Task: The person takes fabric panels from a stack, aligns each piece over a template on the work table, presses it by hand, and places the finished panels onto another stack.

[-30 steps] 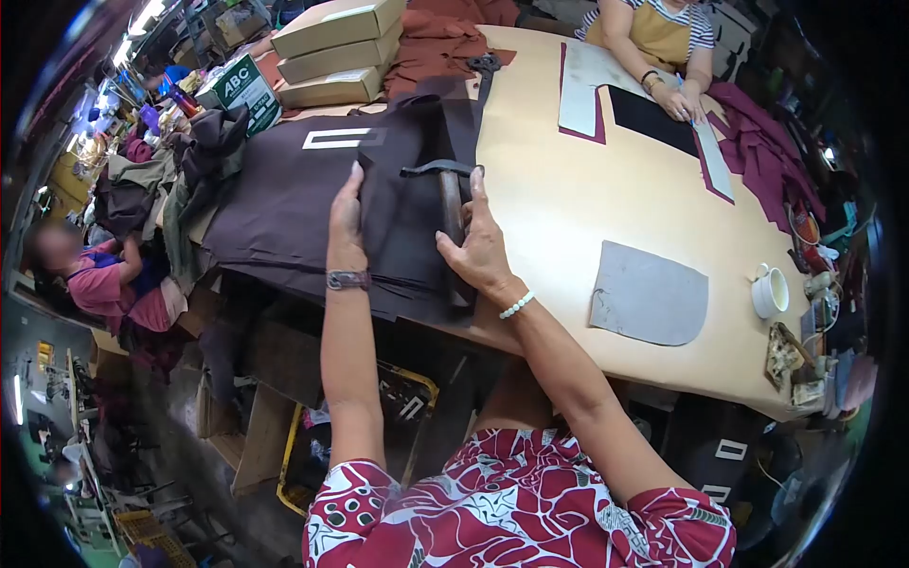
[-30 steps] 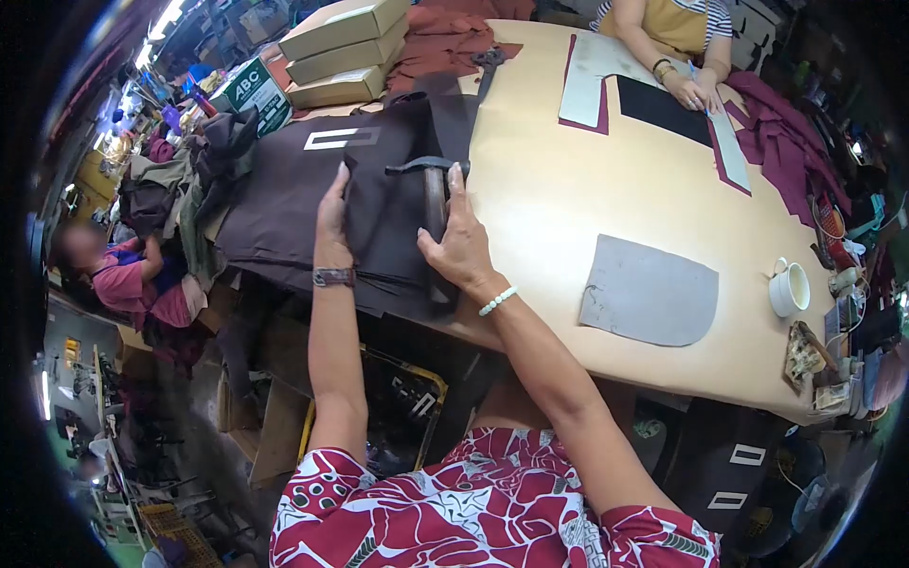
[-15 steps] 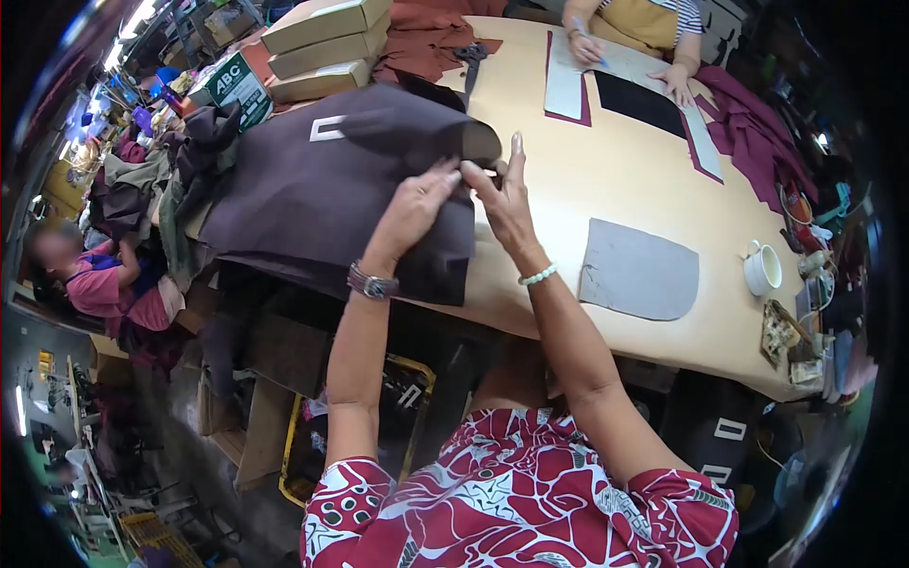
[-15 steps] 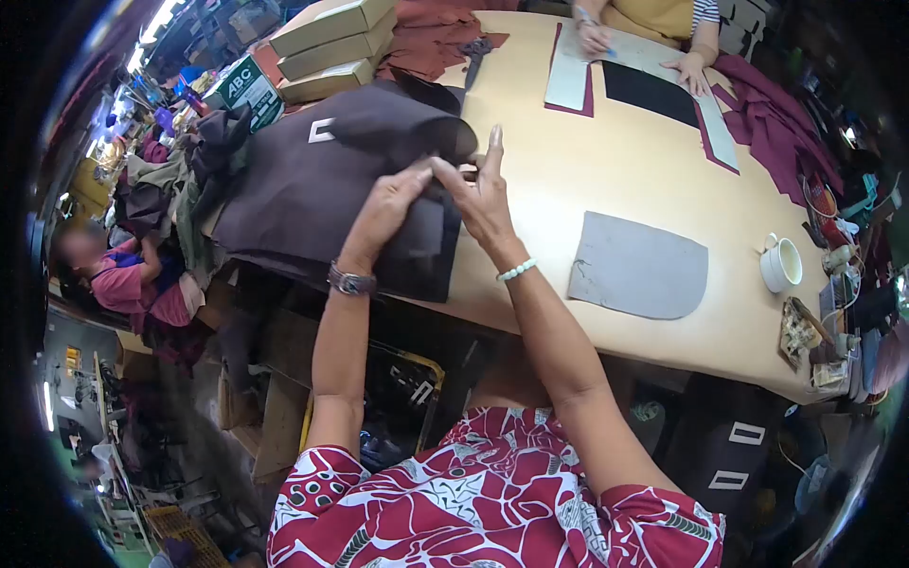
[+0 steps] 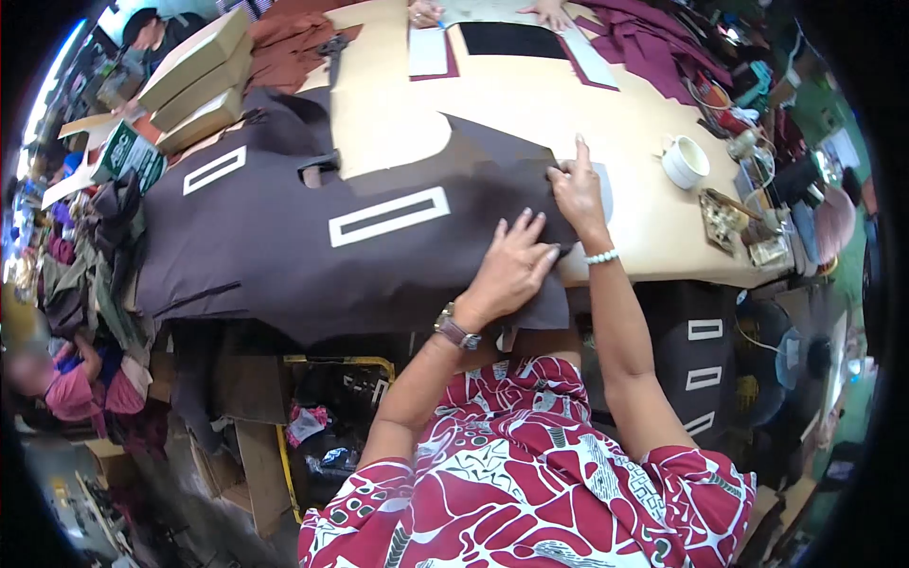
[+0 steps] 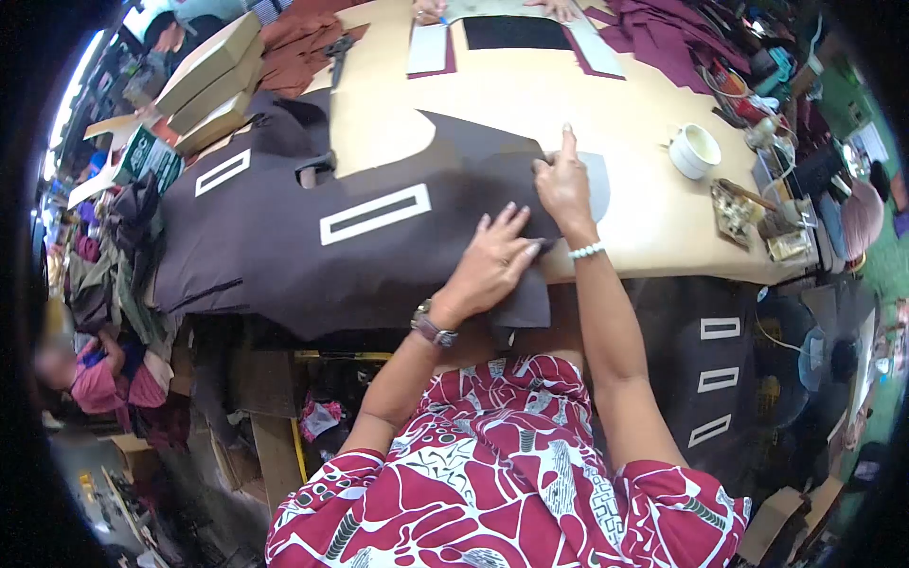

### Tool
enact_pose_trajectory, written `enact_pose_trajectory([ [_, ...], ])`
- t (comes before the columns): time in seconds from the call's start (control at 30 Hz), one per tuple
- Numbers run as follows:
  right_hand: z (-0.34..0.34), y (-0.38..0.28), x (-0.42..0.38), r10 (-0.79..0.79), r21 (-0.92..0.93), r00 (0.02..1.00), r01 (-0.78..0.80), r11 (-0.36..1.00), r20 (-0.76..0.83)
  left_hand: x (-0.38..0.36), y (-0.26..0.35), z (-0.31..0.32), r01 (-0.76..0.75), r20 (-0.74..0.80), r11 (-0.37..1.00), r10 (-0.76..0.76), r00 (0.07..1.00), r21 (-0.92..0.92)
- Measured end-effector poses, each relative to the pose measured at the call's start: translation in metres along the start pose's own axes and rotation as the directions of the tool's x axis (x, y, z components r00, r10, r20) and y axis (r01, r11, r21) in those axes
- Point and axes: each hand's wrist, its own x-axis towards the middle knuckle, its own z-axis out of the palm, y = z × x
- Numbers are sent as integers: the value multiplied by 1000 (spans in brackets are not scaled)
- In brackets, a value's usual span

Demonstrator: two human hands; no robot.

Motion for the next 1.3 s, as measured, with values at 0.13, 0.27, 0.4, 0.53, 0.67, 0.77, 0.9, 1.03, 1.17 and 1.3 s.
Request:
enact_pose_trajectory([
  [0.13,-50,41,-4,24,-184,993,-46,982,-120,18,23,36,-135,44,989,132,990,59],
  [0.27,-84,80,5,-92,-264,988,57,963,-121,15,24,36,-117,-49,955,135,990,272],
  [0.4,-108,112,16,-96,-338,993,69,939,-62,-4,9,6,92,-108,898,-50,993,431],
  [0.53,-121,130,19,-88,-331,994,60,942,-69,-18,-23,-9,187,-145,842,-131,981,506],
  [0.67,-129,142,22,-88,-369,993,51,928,-83,-11,-35,-21,224,-107,757,-201,974,614],
  [0.77,-133,149,26,-152,-378,985,109,919,-87,-1,-48,-29,250,-98,746,-243,965,618],
  [0.9,-133,151,32,-129,-405,989,91,910,-66,12,-66,-42,266,-65,735,-291,955,623],
  [1.03,-130,150,31,-298,-594,954,224,773,-28,18,-83,-42,271,-112,850,-247,962,451],
  [1.17,-140,136,30,-420,-781,907,250,573,-17,22,-73,-42,228,-113,769,-201,973,597],
  [1.3,-168,143,50,-384,-869,918,107,484,-101,20,-56,-49,230,-34,808,-253,967,542],
])
